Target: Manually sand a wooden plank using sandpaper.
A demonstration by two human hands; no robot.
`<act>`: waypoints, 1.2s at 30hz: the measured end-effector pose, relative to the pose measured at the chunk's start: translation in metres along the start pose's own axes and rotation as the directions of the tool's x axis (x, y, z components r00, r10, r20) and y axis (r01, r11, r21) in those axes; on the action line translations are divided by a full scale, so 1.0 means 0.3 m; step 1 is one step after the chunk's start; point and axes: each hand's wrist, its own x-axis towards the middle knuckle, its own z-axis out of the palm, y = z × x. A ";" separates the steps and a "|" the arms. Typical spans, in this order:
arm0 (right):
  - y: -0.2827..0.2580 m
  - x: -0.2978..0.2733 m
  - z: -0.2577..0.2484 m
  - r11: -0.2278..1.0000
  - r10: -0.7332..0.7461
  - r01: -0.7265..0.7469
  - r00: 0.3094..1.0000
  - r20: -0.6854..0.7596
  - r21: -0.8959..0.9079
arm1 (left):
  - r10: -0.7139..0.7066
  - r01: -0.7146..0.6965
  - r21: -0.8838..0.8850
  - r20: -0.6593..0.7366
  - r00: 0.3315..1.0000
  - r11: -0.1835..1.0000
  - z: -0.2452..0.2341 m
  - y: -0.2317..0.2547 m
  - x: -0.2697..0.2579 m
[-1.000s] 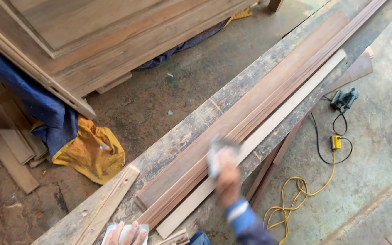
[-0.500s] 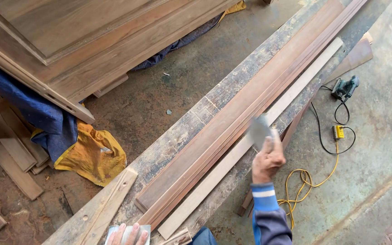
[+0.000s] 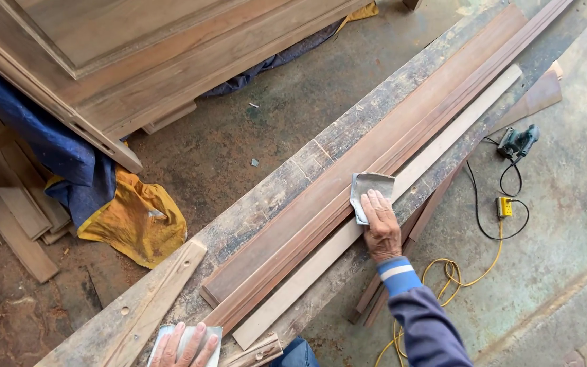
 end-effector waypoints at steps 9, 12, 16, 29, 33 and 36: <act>-0.094 -0.036 0.024 0.941 -0.339 0.339 0.940 -0.024 0.000 | -0.055 0.061 -0.053 0.096 0.994 0.997 0.017 -0.001 -0.031; -0.055 -0.007 0.013 0.999 -0.035 0.034 0.998 -0.049 -0.028 | -0.060 0.067 -0.059 0.104 0.993 0.996 0.017 0.003 -0.034; -0.427 -0.057 0.015 0.944 -0.266 0.291 0.950 -0.161 0.156 | -0.056 0.059 -0.051 0.067 0.996 0.997 0.002 0.006 0.000; -0.433 -0.055 0.071 0.940 -0.310 0.322 0.944 -0.116 0.114 | 0.031 -0.027 -0.079 0.053 0.998 0.996 -0.143 -0.019 0.115; -0.107 0.029 0.016 0.972 -0.235 0.235 0.972 -0.011 0.016 | 0.056 -0.055 -0.085 0.003 0.998 0.995 -0.224 -0.022 0.190; -0.188 0.065 -0.006 0.980 0.195 -0.191 0.979 -0.059 0.062 | 0.033 -0.033 -0.160 0.001 0.999 0.987 -0.264 -0.016 0.209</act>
